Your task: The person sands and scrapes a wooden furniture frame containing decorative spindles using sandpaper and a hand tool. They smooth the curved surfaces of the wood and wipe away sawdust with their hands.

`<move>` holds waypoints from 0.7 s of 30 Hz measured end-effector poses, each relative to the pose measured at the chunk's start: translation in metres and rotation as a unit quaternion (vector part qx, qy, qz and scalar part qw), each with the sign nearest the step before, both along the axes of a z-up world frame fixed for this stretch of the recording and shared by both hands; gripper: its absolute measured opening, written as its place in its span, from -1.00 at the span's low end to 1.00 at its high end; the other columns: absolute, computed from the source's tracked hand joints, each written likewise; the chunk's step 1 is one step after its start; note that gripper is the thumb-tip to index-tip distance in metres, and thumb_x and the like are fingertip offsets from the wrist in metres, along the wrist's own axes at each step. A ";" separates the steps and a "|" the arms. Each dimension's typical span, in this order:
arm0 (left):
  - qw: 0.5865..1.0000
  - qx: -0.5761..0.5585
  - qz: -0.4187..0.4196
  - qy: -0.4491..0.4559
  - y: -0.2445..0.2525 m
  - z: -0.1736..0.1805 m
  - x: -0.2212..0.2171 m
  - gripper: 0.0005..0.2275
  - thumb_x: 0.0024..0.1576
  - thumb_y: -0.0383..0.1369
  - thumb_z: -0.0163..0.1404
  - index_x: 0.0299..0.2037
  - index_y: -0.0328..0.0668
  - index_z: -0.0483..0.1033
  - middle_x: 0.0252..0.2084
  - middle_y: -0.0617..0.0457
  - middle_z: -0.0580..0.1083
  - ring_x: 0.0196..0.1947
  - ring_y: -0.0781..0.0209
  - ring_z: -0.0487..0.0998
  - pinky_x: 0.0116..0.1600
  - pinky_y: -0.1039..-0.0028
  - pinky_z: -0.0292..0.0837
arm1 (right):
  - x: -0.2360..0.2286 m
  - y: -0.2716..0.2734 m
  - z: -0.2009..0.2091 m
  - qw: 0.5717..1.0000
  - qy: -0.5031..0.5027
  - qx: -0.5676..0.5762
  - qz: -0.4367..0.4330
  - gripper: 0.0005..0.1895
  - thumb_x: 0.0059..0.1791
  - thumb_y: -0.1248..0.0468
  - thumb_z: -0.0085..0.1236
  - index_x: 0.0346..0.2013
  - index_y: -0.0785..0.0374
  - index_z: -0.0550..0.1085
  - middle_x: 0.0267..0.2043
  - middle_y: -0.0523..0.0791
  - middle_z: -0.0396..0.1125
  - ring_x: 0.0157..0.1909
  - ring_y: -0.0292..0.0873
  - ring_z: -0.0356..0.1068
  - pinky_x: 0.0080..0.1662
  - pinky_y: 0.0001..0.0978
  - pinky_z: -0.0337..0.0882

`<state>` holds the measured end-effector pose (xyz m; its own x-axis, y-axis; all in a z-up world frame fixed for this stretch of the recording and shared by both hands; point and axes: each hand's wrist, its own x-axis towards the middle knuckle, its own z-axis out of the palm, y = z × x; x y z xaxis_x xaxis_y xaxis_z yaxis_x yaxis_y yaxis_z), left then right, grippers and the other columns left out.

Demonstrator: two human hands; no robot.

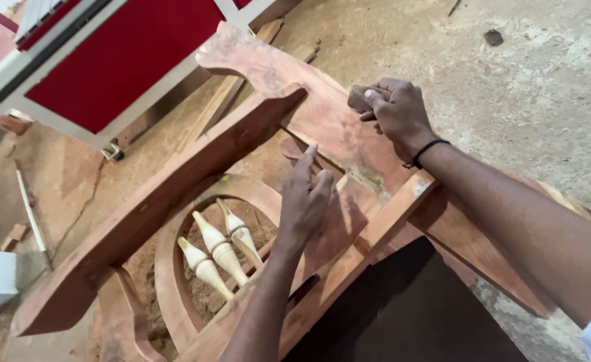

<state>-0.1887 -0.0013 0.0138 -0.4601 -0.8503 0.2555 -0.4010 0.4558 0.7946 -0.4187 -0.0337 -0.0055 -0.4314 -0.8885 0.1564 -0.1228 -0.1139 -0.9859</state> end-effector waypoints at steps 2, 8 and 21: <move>0.996 -0.028 0.018 -0.085 0.013 0.010 -0.007 -0.49 0.32 -0.33 -0.03 0.41 -0.53 0.20 0.36 -0.42 0.32 0.33 -0.18 0.35 0.34 0.14 0.26 | 0.003 0.001 -0.001 1.000 -0.013 -0.002 0.003 -0.78 0.10 0.28 0.03 -0.23 0.41 0.55 -0.36 -0.04 0.50 -0.39 -0.26 0.56 -0.49 -0.42 0.44; 0.997 0.000 -0.054 -0.049 0.108 0.035 -0.032 -0.46 0.22 -0.27 -0.10 0.38 -0.45 0.22 0.27 -0.36 0.39 0.30 -0.21 0.39 0.38 0.10 0.32 | -0.005 0.002 -0.010 0.994 0.030 -0.086 -0.053 -0.80 0.11 0.30 0.05 -0.15 0.39 0.56 -0.28 -0.07 0.51 -0.30 -0.27 0.53 -0.38 -0.47 0.52; 0.974 -0.163 -0.054 -0.149 0.131 0.011 -0.020 -0.50 0.19 -0.38 -0.11 0.36 -0.39 0.22 0.13 -0.25 0.44 0.12 -0.15 0.48 0.19 0.17 0.38 | -0.055 0.213 0.032 0.938 0.344 0.009 -0.044 -0.71 0.16 0.39 -0.10 0.12 0.24 0.52 0.05 0.01 0.51 -0.13 -0.17 0.55 -0.28 -0.43 0.59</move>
